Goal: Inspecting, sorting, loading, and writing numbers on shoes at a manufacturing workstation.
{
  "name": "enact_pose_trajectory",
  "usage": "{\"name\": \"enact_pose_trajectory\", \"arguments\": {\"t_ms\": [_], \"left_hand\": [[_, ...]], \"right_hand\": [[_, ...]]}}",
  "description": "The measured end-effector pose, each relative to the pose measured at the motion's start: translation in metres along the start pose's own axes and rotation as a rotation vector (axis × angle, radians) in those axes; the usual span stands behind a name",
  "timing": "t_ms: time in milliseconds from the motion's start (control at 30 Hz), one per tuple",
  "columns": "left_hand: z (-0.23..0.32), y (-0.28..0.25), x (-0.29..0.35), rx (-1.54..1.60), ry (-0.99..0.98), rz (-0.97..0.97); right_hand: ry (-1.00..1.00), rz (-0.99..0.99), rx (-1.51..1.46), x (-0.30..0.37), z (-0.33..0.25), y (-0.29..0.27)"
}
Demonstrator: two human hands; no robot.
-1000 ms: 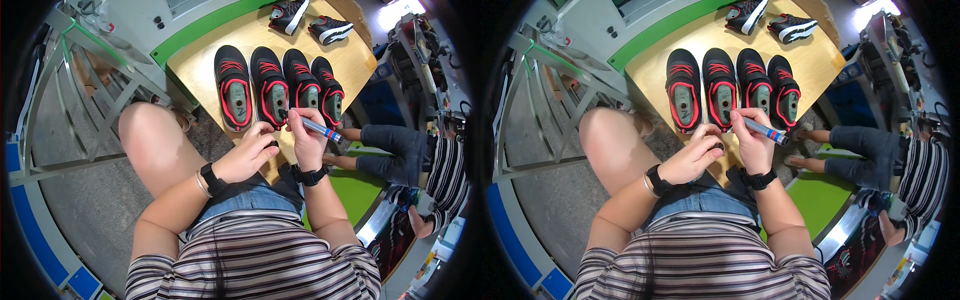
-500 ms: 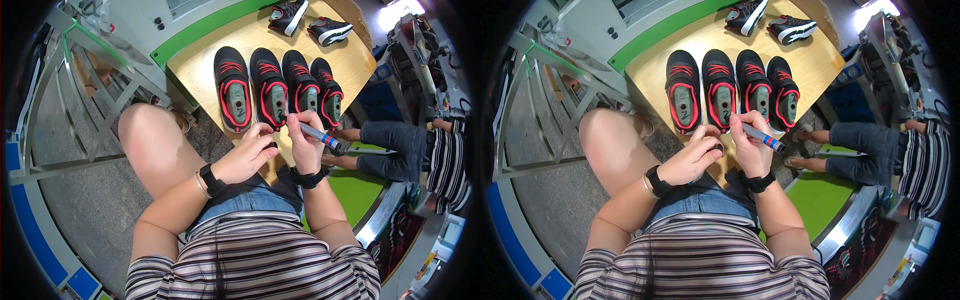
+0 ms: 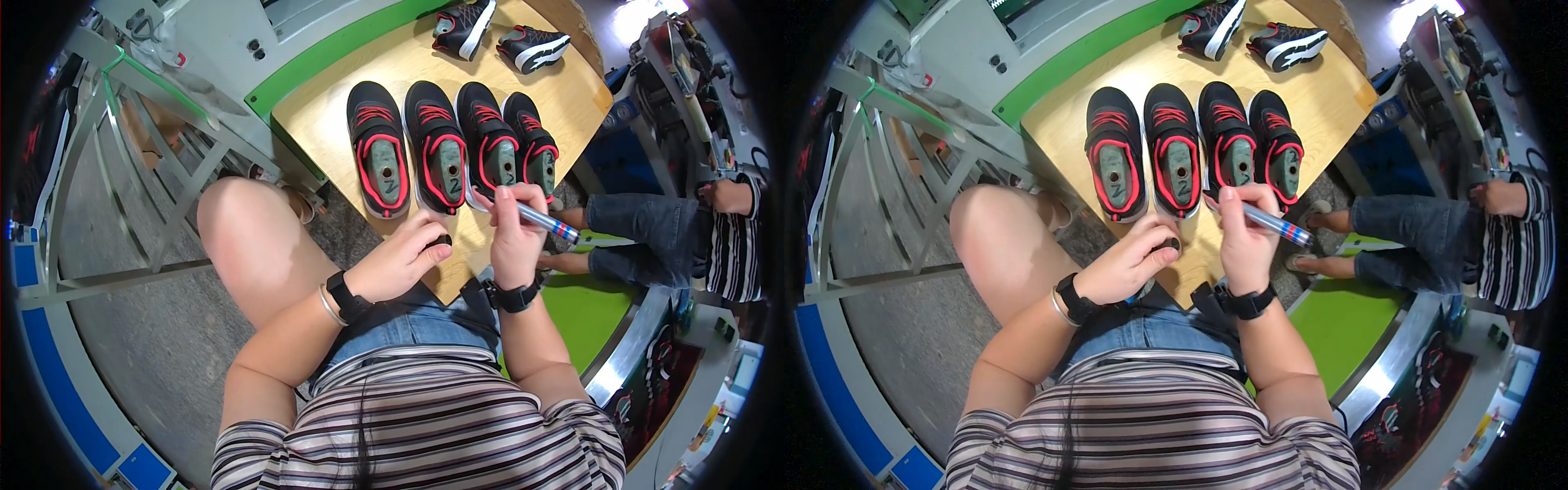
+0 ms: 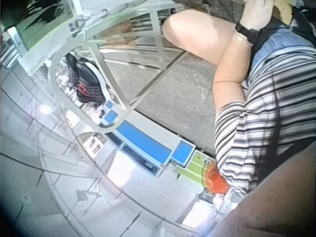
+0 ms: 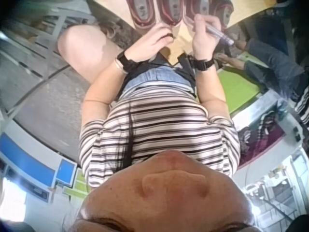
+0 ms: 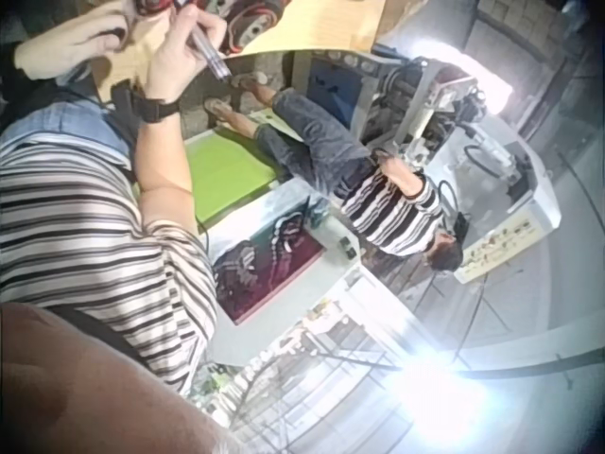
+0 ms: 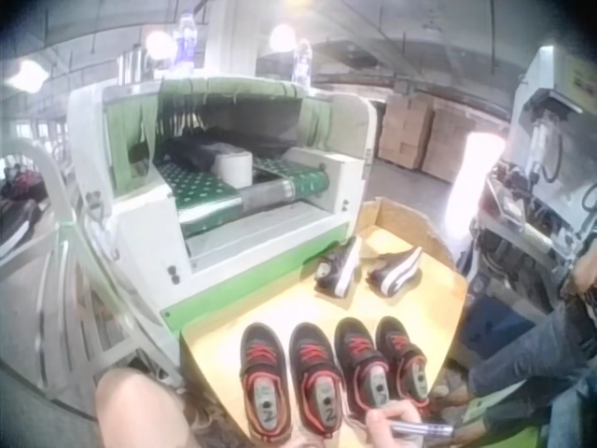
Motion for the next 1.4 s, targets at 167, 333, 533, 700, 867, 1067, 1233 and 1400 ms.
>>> {"name": "enact_pose_trajectory", "arguments": {"t_ms": [167, 333, 533, 700, 867, 1067, 1233, 1400], "left_hand": [[0.014, -0.003, 0.007, 0.093, -0.18, 0.01], [0.026, -0.002, 0.008, 0.083, -0.174, 0.012], [0.028, 0.001, 0.01, 0.077, -0.159, -0.025], [0.037, 0.001, 0.01, -0.043, -0.004, 0.0], [0.027, 0.018, 0.026, 0.468, -0.277, -0.163], [0.041, 0.003, 0.029, 0.876, -0.494, -0.297], [0.076, -0.117, -0.011, 0.915, -0.307, 0.174], [0.035, -0.218, -0.061, 0.908, -0.192, 0.31]], "right_hand": [[0.173, -0.083, -0.2, 0.015, -0.022, -0.008], [0.189, -0.264, -0.201, 0.038, -0.036, 0.0], [0.288, -0.305, -0.117, 0.044, -0.025, -0.001], [0.323, -0.523, 0.118, 0.047, -0.026, 0.008], [0.365, -0.787, -0.008, 0.054, -0.02, 0.007], [0.306, -0.76, -0.118, 0.04, -0.034, 0.008], [0.058, -0.096, 0.054, -0.017, -0.029, -0.064], [-0.197, 0.062, 0.515, -0.044, -0.003, -0.084]]}}
Point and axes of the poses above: each hand's wrist, its own x-axis away from the middle knuckle, its own y-axis out of the palm, z = x × y, the point moved 6 cm from there along -x, towards the middle knuckle, and after that the axes turned 10 degrees about x, right-handed, at the moved point
